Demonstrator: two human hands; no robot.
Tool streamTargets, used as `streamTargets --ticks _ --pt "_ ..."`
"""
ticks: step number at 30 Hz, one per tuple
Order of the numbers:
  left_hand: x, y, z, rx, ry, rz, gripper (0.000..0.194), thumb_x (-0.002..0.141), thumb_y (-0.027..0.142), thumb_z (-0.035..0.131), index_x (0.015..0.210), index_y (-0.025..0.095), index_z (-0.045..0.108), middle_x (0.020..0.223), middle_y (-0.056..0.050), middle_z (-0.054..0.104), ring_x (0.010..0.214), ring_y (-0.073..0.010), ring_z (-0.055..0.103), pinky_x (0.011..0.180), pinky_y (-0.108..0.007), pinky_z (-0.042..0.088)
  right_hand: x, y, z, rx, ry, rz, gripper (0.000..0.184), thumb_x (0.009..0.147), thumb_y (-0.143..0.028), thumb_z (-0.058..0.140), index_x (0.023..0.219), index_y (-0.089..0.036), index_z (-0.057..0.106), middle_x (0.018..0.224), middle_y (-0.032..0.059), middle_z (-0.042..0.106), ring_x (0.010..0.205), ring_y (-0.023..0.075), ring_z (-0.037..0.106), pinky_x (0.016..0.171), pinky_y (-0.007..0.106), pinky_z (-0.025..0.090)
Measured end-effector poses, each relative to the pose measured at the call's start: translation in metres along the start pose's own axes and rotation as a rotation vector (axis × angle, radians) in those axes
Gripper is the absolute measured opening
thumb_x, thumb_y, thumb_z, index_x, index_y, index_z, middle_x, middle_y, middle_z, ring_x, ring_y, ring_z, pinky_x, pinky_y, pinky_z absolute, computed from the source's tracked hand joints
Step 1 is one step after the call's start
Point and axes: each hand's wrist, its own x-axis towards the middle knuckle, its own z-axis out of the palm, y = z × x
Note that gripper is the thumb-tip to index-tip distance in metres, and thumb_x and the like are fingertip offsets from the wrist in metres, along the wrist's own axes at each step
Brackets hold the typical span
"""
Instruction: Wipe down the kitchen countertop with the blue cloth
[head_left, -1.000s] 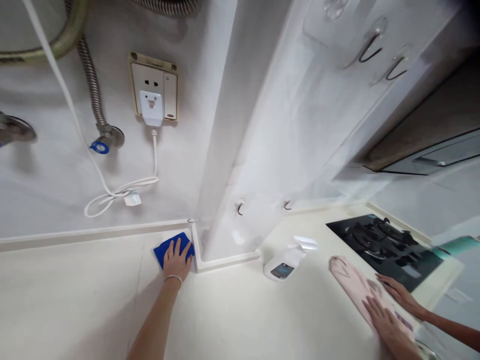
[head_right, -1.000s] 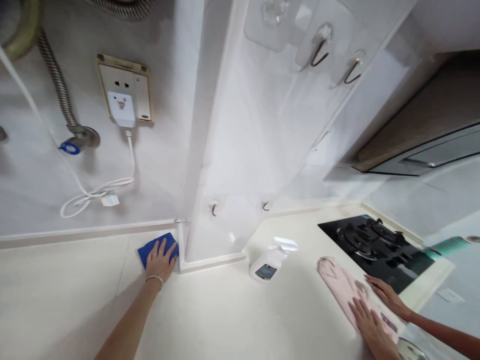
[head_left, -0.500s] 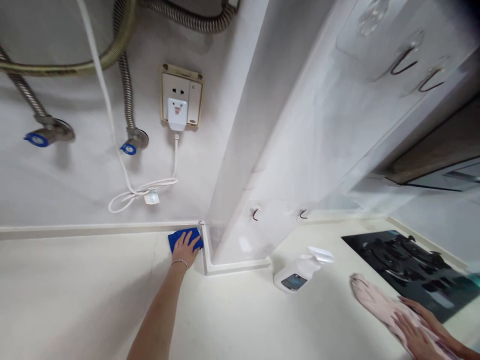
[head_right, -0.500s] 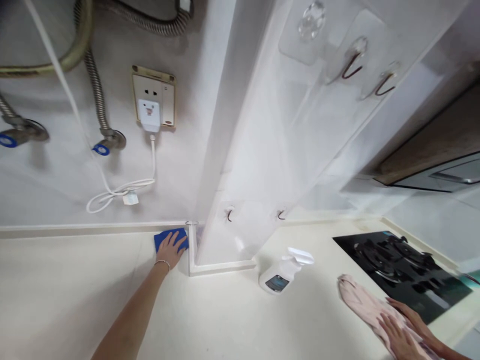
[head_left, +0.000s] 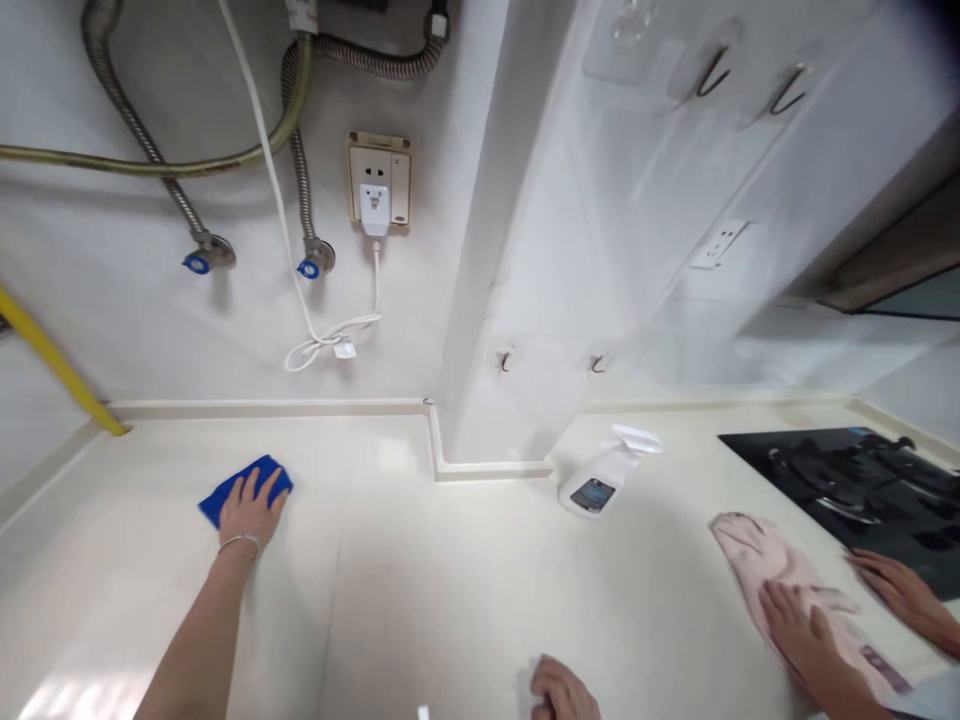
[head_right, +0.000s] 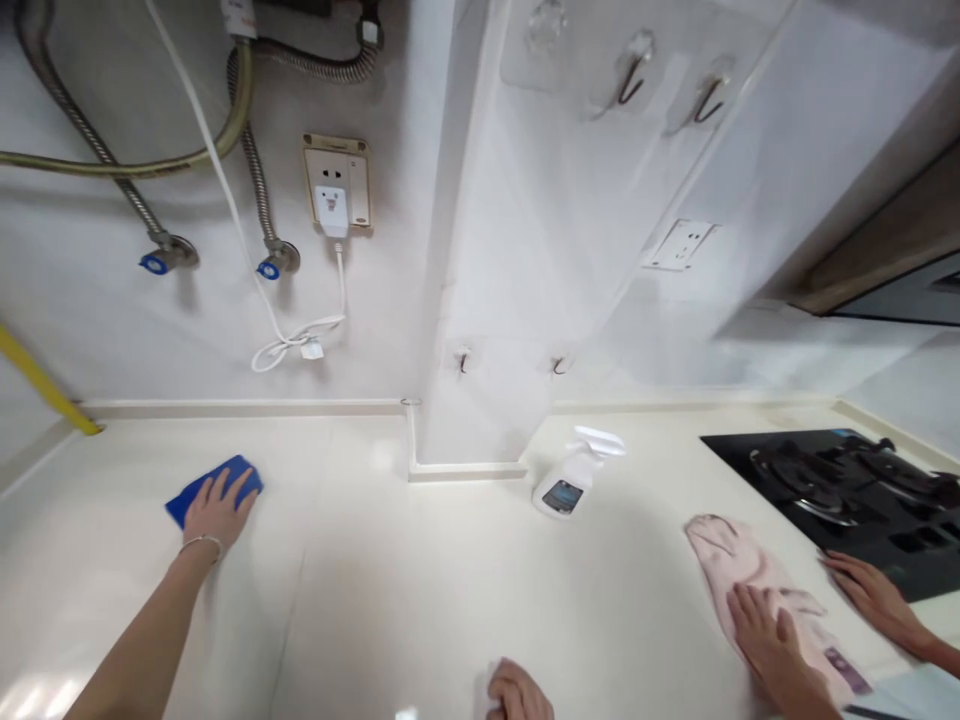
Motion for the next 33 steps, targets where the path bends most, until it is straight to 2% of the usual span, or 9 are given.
streamTargets --ticks 3,6,9,16,19,21,25,29,33 --pt "-0.04 -0.038 -0.016 0.011 0.012 -0.101 0.061 0.093 0.055 0.029 0.149 0.031 0.036 0.163 -0.007 0.027 0.15 -0.0306 0.02 0.121 -0.049 0.022 -0.035 -0.046 0.033 -0.017 -0.126 -0.022 0.022 0.077 -0.035 0.058 0.097 -0.04 0.064 0.107 0.0052 0.067 0.097 0.0356 0.066 0.068 0.055 0.057" --pt "-0.083 -0.052 -0.025 0.039 0.016 -0.153 0.061 0.093 0.055 0.028 0.149 0.03 0.038 0.163 -0.008 0.027 0.15 -0.0315 0.02 0.12 -0.049 0.023 -0.038 -0.049 0.03 -0.024 -0.148 0.003 0.018 0.083 -0.028 0.052 0.097 -0.033 0.063 0.107 0.0064 0.067 0.098 0.0318 0.065 0.076 0.052 0.056" --pt "-0.127 -0.053 -0.026 0.08 0.023 -0.113 0.06 0.094 0.05 0.028 0.149 0.028 0.038 0.163 -0.01 0.027 0.151 -0.0322 0.019 0.12 -0.05 0.024 -0.035 -0.044 0.023 -0.033 -0.177 0.025 0.019 0.086 -0.02 0.047 0.097 -0.028 0.06 0.107 0.0068 0.066 0.103 0.0275 0.062 0.084 0.048 0.052" --pt "-0.254 -0.04 -0.003 0.138 0.031 0.263 0.052 0.095 0.039 0.034 0.144 0.029 0.046 0.16 -0.008 0.034 0.151 -0.0285 0.019 0.117 -0.049 0.031 -0.036 -0.054 0.019 -0.06 -0.222 0.009 0.021 0.087 -0.012 0.044 0.1 -0.023 0.057 0.109 0.0077 0.064 0.106 0.0236 0.058 0.09 0.043 0.046" --pt "-0.307 -0.019 0.005 0.124 -0.025 0.446 0.054 0.091 0.031 0.044 0.145 0.035 0.044 0.161 -0.006 0.032 0.151 -0.0291 0.019 0.116 -0.048 0.034 -0.035 -0.055 0.017 -0.071 -0.228 0.005 0.021 0.087 -0.012 0.044 0.101 -0.022 0.056 0.109 0.0076 0.063 0.106 0.023 0.057 0.09 0.042 0.044" --pt "-0.329 -0.001 0.009 0.111 -0.061 0.556 0.064 0.086 0.023 0.051 0.147 0.039 0.038 0.163 -0.004 0.028 0.151 -0.0305 0.02 0.114 -0.047 0.035 -0.034 -0.054 0.017 -0.076 -0.234 -0.003 0.021 0.087 -0.011 0.044 0.101 -0.022 0.056 0.109 0.0073 0.063 0.107 0.0226 0.056 0.091 0.042 0.044" --pt "-0.332 0.042 0.018 0.053 -0.102 0.709 0.082 0.078 0.015 0.058 0.15 0.041 0.028 0.165 -0.004 0.022 0.151 -0.0336 0.018 0.115 -0.049 0.034 -0.035 -0.053 0.017 -0.088 -0.247 -0.009 0.021 0.087 -0.01 0.044 0.1 -0.022 0.056 0.109 0.0068 0.062 0.107 0.0222 0.056 0.09 0.041 0.043" --pt "-0.301 0.089 0.034 -0.054 -0.168 0.85 0.079 0.083 0.024 0.06 0.152 0.04 0.024 0.166 -0.004 0.016 0.152 -0.0332 0.016 0.117 -0.05 0.032 -0.035 -0.055 0.018 -0.101 -0.245 -0.004 0.022 0.086 -0.009 0.044 0.1 -0.022 0.056 0.107 0.0069 0.062 0.105 0.0225 0.056 0.09 0.041 0.043" --pt "-0.268 0.139 0.052 -0.131 -0.187 0.96 0.071 0.088 0.035 0.057 0.151 0.04 0.026 0.165 -0.004 0.021 0.151 -0.0312 0.018 0.118 -0.051 0.03 -0.032 -0.059 0.018 -0.1 -0.244 0.002 0.022 0.085 -0.008 0.042 0.097 -0.022 0.055 0.106 0.0068 0.062 0.103 0.022 0.056 0.089 0.041 0.044"
